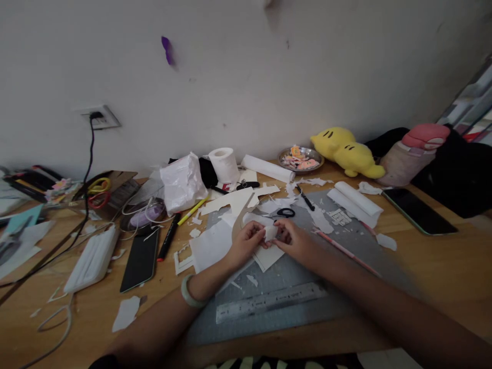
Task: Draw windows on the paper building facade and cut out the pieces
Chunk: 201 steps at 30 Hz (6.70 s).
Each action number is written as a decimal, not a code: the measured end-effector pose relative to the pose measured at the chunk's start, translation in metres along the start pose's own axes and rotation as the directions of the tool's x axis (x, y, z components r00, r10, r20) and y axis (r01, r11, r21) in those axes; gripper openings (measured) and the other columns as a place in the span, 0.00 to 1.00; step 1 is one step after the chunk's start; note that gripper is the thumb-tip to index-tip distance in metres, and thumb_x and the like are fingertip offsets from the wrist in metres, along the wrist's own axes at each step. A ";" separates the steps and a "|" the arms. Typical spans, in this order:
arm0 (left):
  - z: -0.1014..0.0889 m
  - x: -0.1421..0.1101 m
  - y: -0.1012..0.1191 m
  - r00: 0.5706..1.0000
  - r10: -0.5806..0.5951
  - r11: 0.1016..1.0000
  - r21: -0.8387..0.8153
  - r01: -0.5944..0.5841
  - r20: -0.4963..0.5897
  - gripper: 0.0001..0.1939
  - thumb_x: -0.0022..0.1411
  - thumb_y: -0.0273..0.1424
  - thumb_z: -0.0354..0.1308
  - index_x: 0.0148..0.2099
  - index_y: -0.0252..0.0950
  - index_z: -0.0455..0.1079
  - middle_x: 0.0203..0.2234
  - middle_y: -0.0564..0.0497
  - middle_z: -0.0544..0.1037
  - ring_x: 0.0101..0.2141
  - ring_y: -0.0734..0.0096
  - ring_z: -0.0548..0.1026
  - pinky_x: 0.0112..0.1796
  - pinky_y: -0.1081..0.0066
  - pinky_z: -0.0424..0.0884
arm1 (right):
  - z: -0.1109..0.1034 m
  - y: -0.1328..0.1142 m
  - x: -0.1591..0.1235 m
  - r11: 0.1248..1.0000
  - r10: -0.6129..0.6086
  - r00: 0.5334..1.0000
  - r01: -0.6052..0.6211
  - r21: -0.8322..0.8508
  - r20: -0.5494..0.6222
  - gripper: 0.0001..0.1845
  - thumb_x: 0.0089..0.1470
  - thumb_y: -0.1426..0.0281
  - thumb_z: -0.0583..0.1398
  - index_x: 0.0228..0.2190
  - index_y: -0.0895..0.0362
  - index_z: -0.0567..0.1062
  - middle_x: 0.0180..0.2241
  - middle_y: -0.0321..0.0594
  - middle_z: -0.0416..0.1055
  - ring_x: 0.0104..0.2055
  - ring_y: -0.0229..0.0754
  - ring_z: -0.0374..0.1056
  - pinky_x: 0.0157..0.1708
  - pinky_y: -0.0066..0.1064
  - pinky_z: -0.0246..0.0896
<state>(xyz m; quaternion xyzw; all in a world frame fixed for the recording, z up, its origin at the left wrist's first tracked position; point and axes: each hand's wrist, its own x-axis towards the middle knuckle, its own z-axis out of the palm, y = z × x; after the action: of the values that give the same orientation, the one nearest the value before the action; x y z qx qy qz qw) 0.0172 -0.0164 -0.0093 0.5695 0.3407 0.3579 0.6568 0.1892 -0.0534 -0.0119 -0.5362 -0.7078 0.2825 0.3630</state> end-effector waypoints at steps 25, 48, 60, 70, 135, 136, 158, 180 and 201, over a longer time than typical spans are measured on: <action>0.001 0.001 -0.001 0.990 -0.056 0.998 0.018 0.059 -0.127 0.08 0.57 0.35 0.51 0.30 0.37 0.58 0.14 0.56 0.69 0.16 0.78 0.65 0.21 0.76 0.59 | -0.072 0.011 0.015 0.735 0.030 0.998 -0.057 -0.675 -0.051 0.22 0.43 0.87 0.49 0.39 0.63 0.73 0.40 0.53 0.70 0.44 0.52 0.65 0.43 0.39 0.58; 0.004 -0.005 0.003 0.999 0.039 0.989 0.141 -0.037 -0.014 0.14 0.53 0.42 0.55 0.31 0.38 0.59 0.22 0.56 0.66 0.18 0.79 0.63 0.21 0.75 0.59 | -0.018 -0.011 -0.001 0.979 -0.093 0.993 0.105 -0.176 0.072 0.19 0.48 0.73 0.58 0.45 0.58 0.69 0.42 0.46 0.71 0.38 0.42 0.68 0.42 0.38 0.63; 0.002 -0.017 0.009 0.936 0.286 0.585 0.737 -0.339 0.204 0.09 0.59 0.29 0.48 0.42 0.37 0.66 0.33 0.50 0.71 0.29 0.72 0.68 0.32 0.72 0.65 | -0.015 -0.009 -0.001 1.000 0.006 0.991 -0.004 -0.019 0.133 0.22 0.45 0.75 0.57 0.45 0.61 0.69 0.39 0.45 0.73 0.37 0.41 0.70 0.40 0.35 0.64; 0.000 -0.015 0.008 0.942 0.274 0.571 0.756 -0.320 0.192 0.11 0.60 0.29 0.48 0.44 0.38 0.67 0.37 0.48 0.71 0.32 0.72 0.69 0.34 0.71 0.66 | -0.014 -0.010 0.000 0.998 -0.055 0.992 0.059 -0.027 0.110 0.20 0.46 0.75 0.56 0.44 0.58 0.72 0.39 0.44 0.74 0.36 0.41 0.70 0.38 0.34 0.65; 0.005 -0.002 0.002 0.994 -0.054 0.976 0.206 0.072 -0.091 0.12 0.51 0.40 0.56 0.31 0.36 0.65 0.21 0.56 0.65 0.23 0.76 0.62 0.24 0.75 0.58 | -0.019 -0.020 0.001 0.995 0.051 0.992 -0.040 -0.091 0.115 0.13 0.56 0.68 0.51 0.26 0.59 0.72 0.27 0.40 0.71 0.31 0.40 0.66 0.31 0.29 0.56; 0.005 -0.001 0.001 0.994 -0.060 0.973 0.216 0.079 -0.092 0.12 0.50 0.39 0.56 0.32 0.35 0.65 0.21 0.56 0.66 0.23 0.76 0.62 0.23 0.75 0.57 | -0.019 -0.020 0.001 0.995 0.037 0.993 -0.026 -0.099 0.111 0.12 0.56 0.69 0.51 0.27 0.59 0.72 0.28 0.40 0.72 0.32 0.41 0.66 0.33 0.30 0.56; 0.001 -0.002 0.003 0.988 -0.114 0.971 0.199 0.133 -0.100 0.13 0.52 0.41 0.56 0.28 0.36 0.64 0.11 0.60 0.58 0.14 0.80 0.53 0.17 0.75 0.47 | -0.010 -0.011 0.003 0.988 -0.035 0.990 0.054 -0.141 0.135 0.11 0.58 0.70 0.52 0.30 0.60 0.73 0.31 0.42 0.72 0.34 0.41 0.66 0.37 0.30 0.58; -0.001 0.001 0.004 0.993 -0.114 0.978 0.176 0.110 0.013 0.16 0.50 0.42 0.57 0.34 0.36 0.62 0.17 0.61 0.61 0.16 0.81 0.57 0.18 0.78 0.52 | -0.015 -0.024 0.004 0.990 0.080 0.987 -0.062 -0.127 0.140 0.13 0.56 0.66 0.53 0.27 0.58 0.73 0.28 0.38 0.72 0.32 0.40 0.66 0.31 0.27 0.55; 0.000 0.000 -0.001 0.998 -0.066 0.943 0.327 0.057 0.015 0.13 0.52 0.41 0.54 0.29 0.36 0.63 0.15 0.59 0.61 0.18 0.79 0.57 0.19 0.77 0.52 | -0.008 -0.016 0.005 0.941 0.244 0.950 -0.280 0.189 0.195 0.09 0.51 0.65 0.54 0.26 0.58 0.67 0.21 0.35 0.70 0.26 0.37 0.68 0.28 0.27 0.61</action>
<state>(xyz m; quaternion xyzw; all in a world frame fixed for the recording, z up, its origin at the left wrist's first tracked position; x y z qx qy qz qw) 0.0174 -0.0164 -0.0101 0.6639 0.4045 0.2687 0.5687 0.1862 -0.0523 0.0062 -0.5575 -0.6235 0.4475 0.3163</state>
